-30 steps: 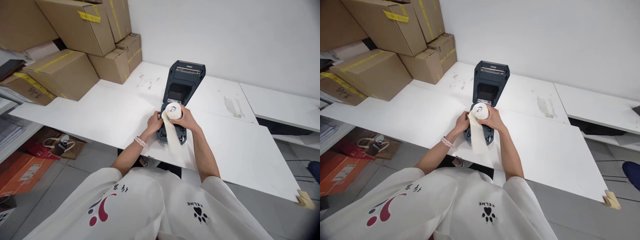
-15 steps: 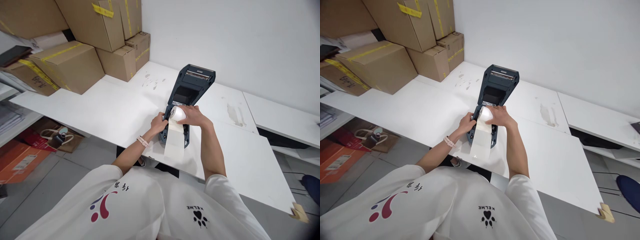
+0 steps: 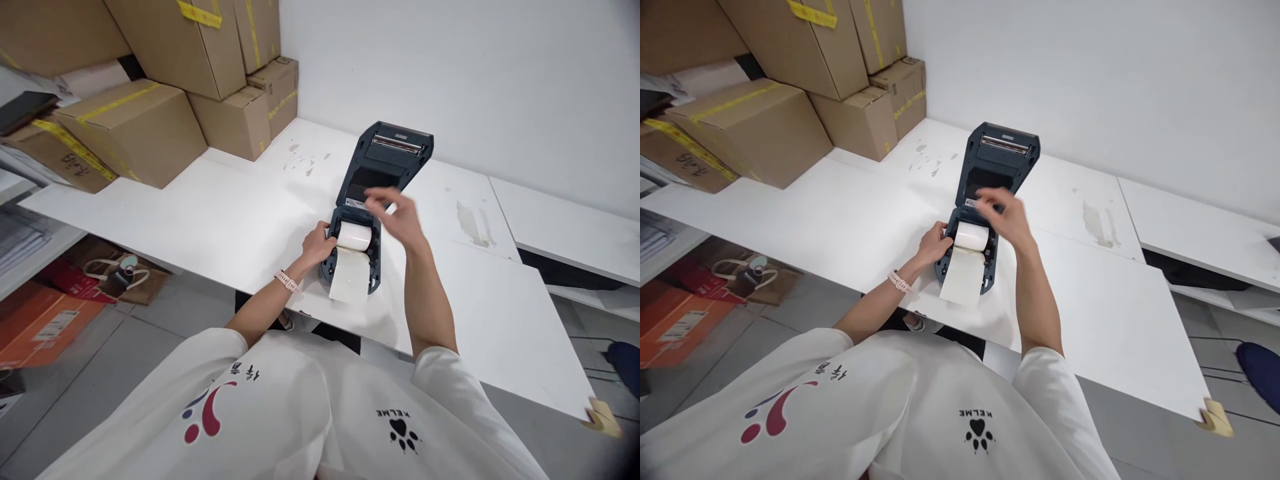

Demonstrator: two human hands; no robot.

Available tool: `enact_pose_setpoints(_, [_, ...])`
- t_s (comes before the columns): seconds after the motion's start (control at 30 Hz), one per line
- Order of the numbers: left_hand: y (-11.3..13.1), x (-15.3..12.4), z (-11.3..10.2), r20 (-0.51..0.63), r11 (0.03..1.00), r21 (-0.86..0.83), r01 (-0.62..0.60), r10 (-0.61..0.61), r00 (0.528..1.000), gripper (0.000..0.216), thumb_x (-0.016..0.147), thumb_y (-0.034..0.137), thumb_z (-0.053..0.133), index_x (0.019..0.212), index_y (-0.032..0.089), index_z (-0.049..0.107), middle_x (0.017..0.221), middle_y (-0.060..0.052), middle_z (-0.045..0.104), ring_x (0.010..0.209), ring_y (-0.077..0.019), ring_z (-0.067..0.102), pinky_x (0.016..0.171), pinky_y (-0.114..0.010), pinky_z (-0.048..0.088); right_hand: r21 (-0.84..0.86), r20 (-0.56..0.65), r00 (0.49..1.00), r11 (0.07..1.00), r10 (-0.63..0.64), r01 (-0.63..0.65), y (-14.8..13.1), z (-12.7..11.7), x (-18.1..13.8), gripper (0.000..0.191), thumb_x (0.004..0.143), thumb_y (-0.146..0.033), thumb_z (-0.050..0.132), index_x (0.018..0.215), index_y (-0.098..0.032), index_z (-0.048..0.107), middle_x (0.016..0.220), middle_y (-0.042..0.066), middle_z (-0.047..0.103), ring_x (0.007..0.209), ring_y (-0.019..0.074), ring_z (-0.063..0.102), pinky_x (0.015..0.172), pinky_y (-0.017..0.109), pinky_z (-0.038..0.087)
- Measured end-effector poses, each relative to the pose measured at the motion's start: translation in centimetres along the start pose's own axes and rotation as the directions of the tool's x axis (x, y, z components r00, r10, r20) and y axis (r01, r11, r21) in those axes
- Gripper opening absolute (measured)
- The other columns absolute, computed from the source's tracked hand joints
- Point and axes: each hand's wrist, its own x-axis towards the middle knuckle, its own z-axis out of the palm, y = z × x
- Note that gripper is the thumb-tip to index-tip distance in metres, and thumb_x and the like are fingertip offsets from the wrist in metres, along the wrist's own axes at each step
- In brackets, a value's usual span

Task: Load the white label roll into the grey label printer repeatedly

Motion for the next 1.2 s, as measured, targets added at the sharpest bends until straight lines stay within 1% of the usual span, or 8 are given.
enact_pose_setpoints(0.1, [0.0, 0.0, -0.1, -0.006, 1.0, -0.014, -0.008, 0.008, 1.0, 0.047, 0.084, 0.024, 0.051, 0.13, 0.021, 0.054, 0.095, -0.004, 0.067, 0.089, -0.0235, 0.064, 0.071, -0.033, 0.042, 0.007, -0.44, 0.898, 1.0, 0.017, -0.015, 1.0, -2.1, 3.3, 0.061, 0.102, -0.064, 0.031, 0.144, -0.022, 0.047, 0.15, 0.013, 0.049, 0.138, 0.0256, 0.046, 0.117, 0.05, 0.036])
enact_pose_setpoints(0.17, [0.0, 0.0, 0.0, -0.008, 1.0, -0.029, -0.012, 0.012, 1.0, 0.047, 0.083, 0.024, 0.051, 0.13, 0.02, 0.054, 0.092, -0.004, 0.065, 0.086, -0.0233, 0.062, 0.069, -0.032, 0.04, 0.047, -0.531, 0.842, 0.995, 0.095, -0.083, 2.0, -3.0, 5.7, 0.072, 0.101, -0.067, 0.028, 0.154, -0.019, 0.033, 0.163, 0.015, 0.032, 0.15, 0.0239, 0.03, 0.125, 0.05, 0.023])
enact_pose_setpoints(0.33, [-0.6, -0.1, 0.0, 0.0, 0.992, -0.126, -0.027, 0.027, 1.0, 0.048, 0.084, 0.028, 0.056, 0.131, 0.019, 0.056, 0.086, -0.002, 0.062, 0.08, -0.021, 0.06, 0.067, -0.031, 0.04, 0.258, -0.354, 0.902, 0.952, 0.249, -0.162, 2.2, -3.3, 7.0, 0.082, 0.099, -0.069, 0.003, 0.153, -0.015, 0.033, 0.159, 0.016, 0.041, 0.145, 0.0193, 0.04, 0.118, 0.04, 0.036])
enact_pose_setpoints(0.47, [-1.9, -1.2, -0.8, 0.025, 0.934, -0.353, -0.051, 0.064, 0.998, 0.058, 0.092, 0.052, 0.052, 0.141, 0.019, 0.05, 0.103, -0.008, 0.066, 0.091, -0.0218, 0.064, 0.075, -0.032, 0.048, 0.415, -0.419, 0.871, 0.907, 0.258, -0.069, -0.5, -2.5, 1.7, 0.079, 0.1, -0.069, 0.004, 0.128, -0.016, 0.055, 0.129, 0.015, 0.066, 0.121, 0.0206, 0.063, 0.099, 0.034, 0.052])
enact_pose_setpoints(0.57, [-1.9, -2.5, -2.2, -0.087, 0.878, -0.46, -0.135, 0.107, 0.99, 0.064, 0.097, 0.06, 0.042, 0.149, 0.022, 0.042, 0.138, -0.014, 0.059, 0.124, -0.0253, 0.059, 0.095, -0.037, 0.05, 0.457, -0.297, 0.934, 0.888, 0.197, -0.042, -3.3, -1.3, -3.8, 0.065, 0.103, -0.065, 0.017, 0.095, -0.022, 0.064, 0.115, 0.007, 0.073, 0.119, 0.0225, 0.067, 0.102, 0.04, 0.053])
enact_pose_setpoints(0.7, [1.3, -3.4, -3.6, -0.275, 0.859, -0.217, -0.464, 0.402, 0.873, 0.066, 0.1, 0.064, 0.034, 0.155, 0.028, 0.034, 0.166, -0.011, 0.032, 0.156, -0.0268, 0.025, 0.123, -0.047, 0.027, 0.133, -0.037, 0.993, 0.986, 0.109, -0.103, -6.0, 0.6, -9.1, 0.037, 0.101, -0.056, 0.045, 0.11, -0.028, 0.068, 0.137, 0.005, 0.066, 0.143, 0.0277, 0.048, 0.123, 0.055, 0.03])
enact_pose_setpoints(0.9, [5.8, -2.4, -0.6, -0.068, 0.637, 0.261, -0.725, 0.762, 0.644, 0.079, 0.098, 0.07, 0.025, 0.164, 0.027, 0.015, 0.175, -0.01, 0.002, 0.161, -0.0324, -0.01, 0.126, -0.06, -0.005, -0.021, -0.162, 0.958, 0.969, 0.238, -0.244, -5.9, 3.4, -12.0, 0.058, 0.105, -0.054, 0.033, 0.16, -0.039, 0.023, 0.173, 0.004, 0.018, 0.161, 0.0284, 0.01, 0.126, 0.066, 0.012])
enact_pose_setpoints(1.2, [4.0, -3.1, 0.9, 0.097, 0.561, 0.404, -0.723, 0.76, 0.643, 0.076, 0.1, 0.061, 0.033, 0.164, 0.022, 0.02, 0.174, -0.014, 0.006, 0.161, -0.0315, -0.005, 0.127, -0.062, -0.003, 0.158, -0.341, 0.913, 0.971, 0.225, -0.18, -4.7, 6.7, -13.6, 0.054, 0.106, -0.038, 0.04, 0.159, -0.041, 0.029, 0.17, 0.001, 0.027, 0.159, 0.0247, 0.023, 0.127, 0.059, 0.027])
